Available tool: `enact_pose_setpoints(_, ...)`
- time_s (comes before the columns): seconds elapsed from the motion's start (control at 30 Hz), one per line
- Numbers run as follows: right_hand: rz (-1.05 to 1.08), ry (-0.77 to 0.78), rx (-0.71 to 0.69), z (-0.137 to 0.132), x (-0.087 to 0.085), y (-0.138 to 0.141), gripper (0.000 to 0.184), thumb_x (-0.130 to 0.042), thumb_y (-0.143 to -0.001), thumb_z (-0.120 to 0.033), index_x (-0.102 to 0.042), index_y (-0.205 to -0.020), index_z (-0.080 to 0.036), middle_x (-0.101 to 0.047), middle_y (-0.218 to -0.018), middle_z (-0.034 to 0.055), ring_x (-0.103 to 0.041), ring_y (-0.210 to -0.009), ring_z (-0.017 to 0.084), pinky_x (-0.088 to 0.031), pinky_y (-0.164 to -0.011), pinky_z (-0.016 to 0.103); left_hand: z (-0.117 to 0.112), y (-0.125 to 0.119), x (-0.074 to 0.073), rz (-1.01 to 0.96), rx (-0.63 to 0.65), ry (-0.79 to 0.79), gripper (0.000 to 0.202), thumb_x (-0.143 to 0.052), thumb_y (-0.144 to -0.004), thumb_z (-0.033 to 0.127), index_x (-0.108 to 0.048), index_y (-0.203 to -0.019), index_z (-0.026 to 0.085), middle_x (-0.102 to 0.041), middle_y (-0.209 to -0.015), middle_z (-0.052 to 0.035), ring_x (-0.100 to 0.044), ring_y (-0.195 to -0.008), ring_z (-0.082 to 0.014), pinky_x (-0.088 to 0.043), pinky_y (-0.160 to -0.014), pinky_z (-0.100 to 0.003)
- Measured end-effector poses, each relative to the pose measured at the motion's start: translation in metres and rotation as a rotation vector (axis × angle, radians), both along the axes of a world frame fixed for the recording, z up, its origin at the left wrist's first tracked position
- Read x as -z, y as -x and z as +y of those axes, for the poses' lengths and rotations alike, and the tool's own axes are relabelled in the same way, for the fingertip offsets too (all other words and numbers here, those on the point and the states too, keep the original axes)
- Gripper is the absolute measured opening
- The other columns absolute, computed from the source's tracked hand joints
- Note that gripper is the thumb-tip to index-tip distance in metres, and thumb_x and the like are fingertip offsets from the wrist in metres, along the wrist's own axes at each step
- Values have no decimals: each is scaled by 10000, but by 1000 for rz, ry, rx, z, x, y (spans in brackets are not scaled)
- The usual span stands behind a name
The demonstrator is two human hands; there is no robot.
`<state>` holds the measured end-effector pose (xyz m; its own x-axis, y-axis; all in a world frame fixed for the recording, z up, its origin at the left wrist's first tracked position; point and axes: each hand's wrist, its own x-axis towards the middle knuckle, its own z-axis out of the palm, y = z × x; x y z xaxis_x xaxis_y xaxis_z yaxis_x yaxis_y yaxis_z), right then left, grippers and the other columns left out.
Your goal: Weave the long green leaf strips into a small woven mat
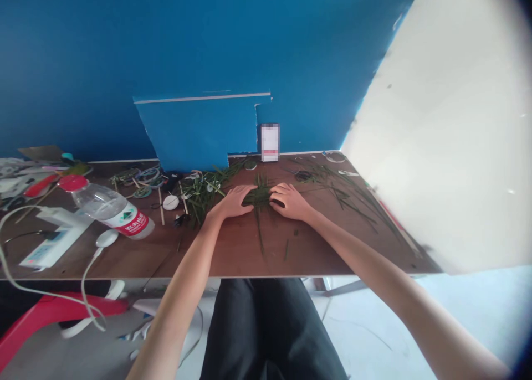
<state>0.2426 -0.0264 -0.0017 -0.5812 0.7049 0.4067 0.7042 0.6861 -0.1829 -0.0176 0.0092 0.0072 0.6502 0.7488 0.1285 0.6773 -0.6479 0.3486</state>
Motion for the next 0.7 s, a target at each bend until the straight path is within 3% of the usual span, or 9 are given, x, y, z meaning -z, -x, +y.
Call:
enact_pose_setpoints(0.2, 55, -18, 63, 1, 1, -1, 259, -487, -939, -302, -641, -1123, -207, -641, -1203, 90, -495, -1153, 257, -369, -952, 414, 1, 0, 2, -8, -11, -12, 673, -541, -827, 302, -354, -1473, 280, -430, -1498, -73, -353, -1405, -296, -285, -1151, -526)
enact_pose_setpoints(0.37, 72, -3, 170, 6, 5, 1, 394, -473, -941, -318, -553, -1307, -198, -594, -1328, 112, -461, -1246, 280, -353, -999, 461, 0, -1, 3, -12, -24, -38, 633, -501, -844, 287, -368, -1463, 276, -448, -1483, -69, -368, -1393, -287, -296, -1147, -511)
enact_pose_setpoints(0.5, 64, 23, 146, 7, 7, 0, 496, -493, -937, -398, -492, -1388, -194, -556, -1392, 118, -434, -1303, 282, -336, -1036, 466, 1, -1, 4, -12, -19, -53, 620, -526, -844, 321, -390, -1447, 266, -464, -1472, -69, -388, -1377, -295, -314, -1136, -513)
enact_pose_setpoints(0.7, 43, 37, 48, 5, 6, -6, 535, -574, -890, -414, -510, -1382, -213, -569, -1379, 110, -448, -1299, 275, -321, -1049, 454, 3, 0, 6, -24, -12, -35, 552, -545, -837, 337, -461, -1378, 269, -481, -1455, -62, -409, -1368, -271, -320, -1143, -474)
